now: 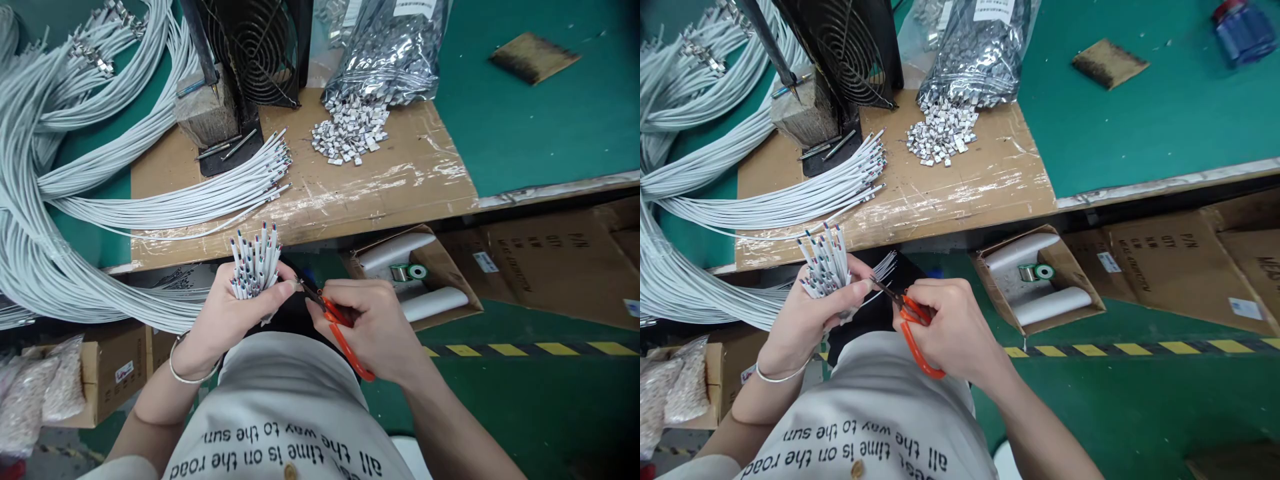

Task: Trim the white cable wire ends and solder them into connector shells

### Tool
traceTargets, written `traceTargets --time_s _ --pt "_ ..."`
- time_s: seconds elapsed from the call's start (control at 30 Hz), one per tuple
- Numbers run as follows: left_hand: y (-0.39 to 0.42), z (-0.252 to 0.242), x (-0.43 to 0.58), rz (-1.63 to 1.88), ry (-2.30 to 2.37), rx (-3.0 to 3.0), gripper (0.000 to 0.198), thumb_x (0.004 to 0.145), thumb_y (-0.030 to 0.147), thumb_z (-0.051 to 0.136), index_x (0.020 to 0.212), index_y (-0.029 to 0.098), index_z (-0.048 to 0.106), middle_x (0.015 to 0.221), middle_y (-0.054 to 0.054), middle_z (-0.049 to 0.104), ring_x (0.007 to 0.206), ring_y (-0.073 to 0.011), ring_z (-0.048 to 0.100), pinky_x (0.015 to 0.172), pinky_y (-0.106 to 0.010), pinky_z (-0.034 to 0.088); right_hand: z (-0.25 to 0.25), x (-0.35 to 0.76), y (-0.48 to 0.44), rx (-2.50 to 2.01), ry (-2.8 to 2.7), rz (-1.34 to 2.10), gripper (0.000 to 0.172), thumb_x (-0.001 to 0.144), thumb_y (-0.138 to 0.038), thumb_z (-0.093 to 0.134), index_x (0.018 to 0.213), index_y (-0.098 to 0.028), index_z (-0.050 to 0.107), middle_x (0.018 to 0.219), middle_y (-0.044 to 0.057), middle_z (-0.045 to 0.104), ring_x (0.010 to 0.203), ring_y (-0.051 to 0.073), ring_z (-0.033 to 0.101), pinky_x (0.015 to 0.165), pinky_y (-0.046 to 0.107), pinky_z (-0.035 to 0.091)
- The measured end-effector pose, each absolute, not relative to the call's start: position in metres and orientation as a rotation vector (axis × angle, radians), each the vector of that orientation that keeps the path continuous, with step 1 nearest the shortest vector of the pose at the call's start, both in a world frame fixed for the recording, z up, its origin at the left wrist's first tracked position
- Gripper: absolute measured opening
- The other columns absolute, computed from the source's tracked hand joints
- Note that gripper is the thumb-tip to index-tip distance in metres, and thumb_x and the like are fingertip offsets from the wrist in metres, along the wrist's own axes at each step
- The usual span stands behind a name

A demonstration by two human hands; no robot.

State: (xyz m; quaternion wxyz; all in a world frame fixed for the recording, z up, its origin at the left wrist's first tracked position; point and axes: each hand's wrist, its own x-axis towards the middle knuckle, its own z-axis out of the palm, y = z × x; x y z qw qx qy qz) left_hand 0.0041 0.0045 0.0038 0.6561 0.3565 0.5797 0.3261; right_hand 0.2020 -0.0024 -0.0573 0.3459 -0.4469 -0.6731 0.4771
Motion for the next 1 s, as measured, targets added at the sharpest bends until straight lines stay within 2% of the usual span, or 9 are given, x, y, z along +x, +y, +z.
traceTargets --time_s 0.23,0.5,0.87,1.0 --pt "0.006 0.008 0.011 0.743 1.41 0.807 0.017 0.084 0.031 0.084 0.082 0.016 0.076 0.057 0.006 0.049 0.047 -0.0048 0.033 0.04 -0.018 0.021 -0.06 0.196 0.0 -1.161 -1.685 1.301 0.043 0.08 -0.012 0.06 0.058 -0.023 0.024 0.054 -0.006 0.029 0.052 0.008 0.023 0.047 0.028 0.02" --pt "0.007 0.012 0.017 0.733 1.497 0.802 0.015 0.082 0.03 0.083 0.079 0.017 0.076 0.055 0.006 0.047 0.049 -0.0059 0.036 0.041 -0.018 0.022 -0.064 0.195 0.0 -1.102 -1.679 1.271 0.039 0.078 -0.009 0.056 0.061 -0.022 0.024 0.056 -0.006 0.026 0.053 0.008 0.022 0.047 0.026 0.019" --pt "0.007 0.01 0.016 0.716 1.486 0.818 0.018 0.083 0.032 0.082 0.077 0.017 0.075 0.054 0.006 0.045 0.049 -0.0066 0.034 0.041 -0.019 0.021 -0.068 0.193 -0.003 -1.124 -1.679 1.204 0.044 0.084 -0.012 0.057 0.061 -0.023 0.021 0.057 -0.006 0.023 0.052 0.008 0.021 0.047 0.028 0.018" --pt "0.008 0.01 0.014 0.7 1.48 0.838 0.02 0.083 0.035 0.082 0.077 0.017 0.077 0.056 0.004 0.046 0.05 -0.0078 0.035 0.041 -0.02 0.021 -0.074 0.196 -0.002 -1.183 -1.653 1.183 0.052 0.091 -0.02 0.062 0.057 -0.022 0.022 0.057 -0.005 0.022 0.052 0.008 0.02 0.048 0.029 0.017"
